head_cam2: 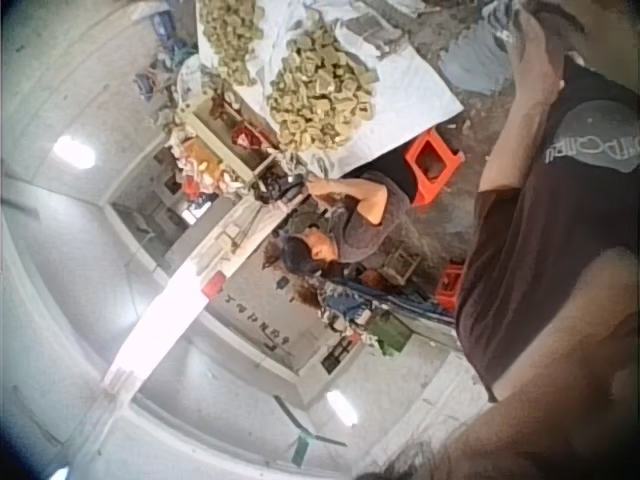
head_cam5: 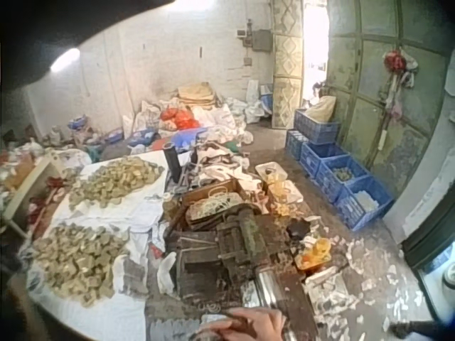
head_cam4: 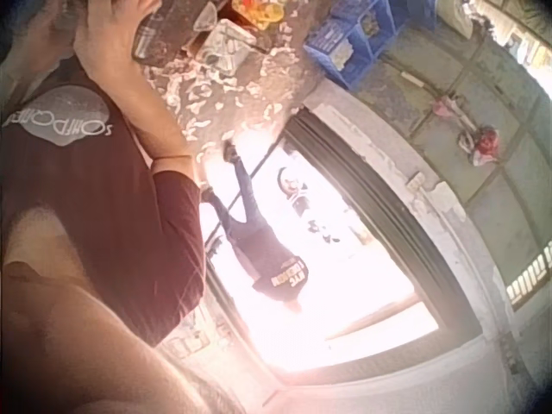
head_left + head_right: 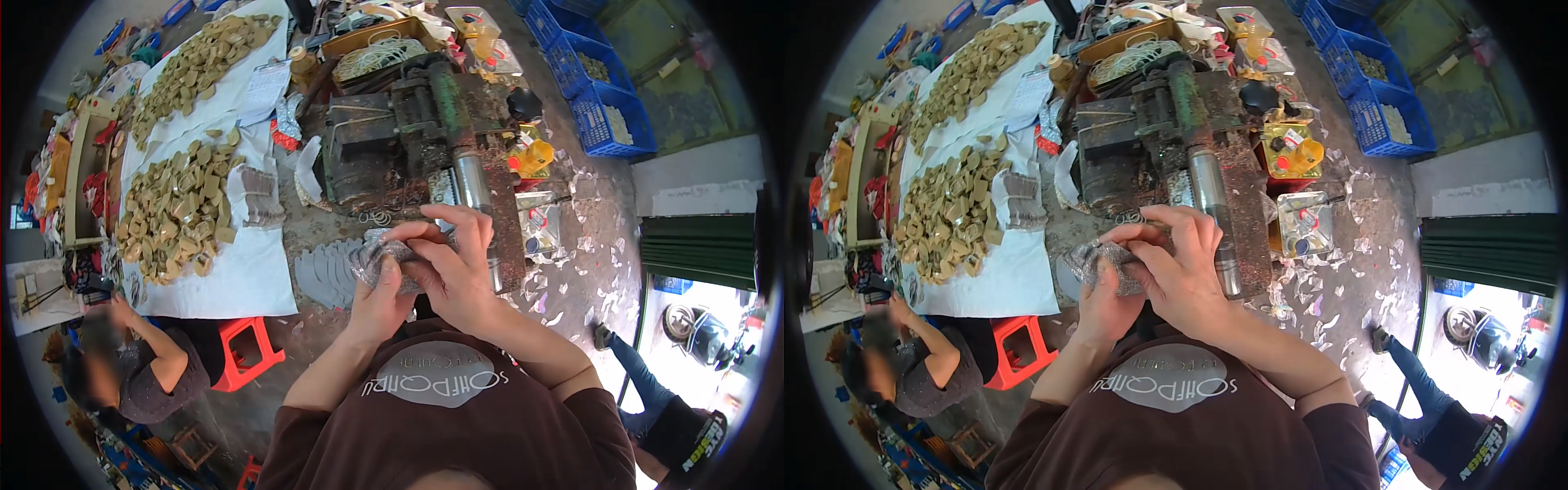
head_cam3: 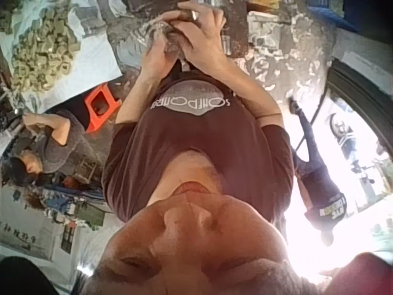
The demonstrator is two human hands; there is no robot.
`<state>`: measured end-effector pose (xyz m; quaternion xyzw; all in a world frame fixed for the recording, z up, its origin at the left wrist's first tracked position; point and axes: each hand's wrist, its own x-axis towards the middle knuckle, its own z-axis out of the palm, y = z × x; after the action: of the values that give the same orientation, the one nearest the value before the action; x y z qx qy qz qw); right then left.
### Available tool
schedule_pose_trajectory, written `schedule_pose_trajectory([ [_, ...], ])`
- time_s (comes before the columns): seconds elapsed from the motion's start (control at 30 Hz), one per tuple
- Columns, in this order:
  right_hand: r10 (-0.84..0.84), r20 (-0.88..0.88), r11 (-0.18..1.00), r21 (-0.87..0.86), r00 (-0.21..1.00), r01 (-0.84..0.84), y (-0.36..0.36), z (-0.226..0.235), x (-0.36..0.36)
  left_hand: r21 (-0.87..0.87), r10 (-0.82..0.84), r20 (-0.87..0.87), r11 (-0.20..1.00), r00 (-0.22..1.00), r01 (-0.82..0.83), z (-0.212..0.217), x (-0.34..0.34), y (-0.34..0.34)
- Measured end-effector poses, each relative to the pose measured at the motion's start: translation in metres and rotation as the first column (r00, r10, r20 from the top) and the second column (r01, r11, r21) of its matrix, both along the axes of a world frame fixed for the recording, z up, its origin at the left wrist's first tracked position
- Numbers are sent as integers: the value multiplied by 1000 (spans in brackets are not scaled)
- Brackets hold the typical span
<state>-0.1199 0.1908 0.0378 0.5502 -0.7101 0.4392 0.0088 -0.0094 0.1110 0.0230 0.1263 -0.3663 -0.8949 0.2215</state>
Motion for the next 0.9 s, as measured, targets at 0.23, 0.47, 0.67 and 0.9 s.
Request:
schedule_pose_trajectory([
  [0.23,-136,-143,990,-57,980,129,3,2,-5,27,136,90,990,987,-139,12,-21,19],
  [0.47,-94,265,995,68,960,78,33,23,-66,-509,391,448,851,804,-130,-4,-10,-5],
  [0.67,-185,187,849,525,965,61,67,5,-124,-725,132,493,609,860,322,-22,-2,-13],
  [0.9,-1,-4,913,408,1000,3,49,-15,-99,-829,128,491,371,862,418,-13,-24,22],
])
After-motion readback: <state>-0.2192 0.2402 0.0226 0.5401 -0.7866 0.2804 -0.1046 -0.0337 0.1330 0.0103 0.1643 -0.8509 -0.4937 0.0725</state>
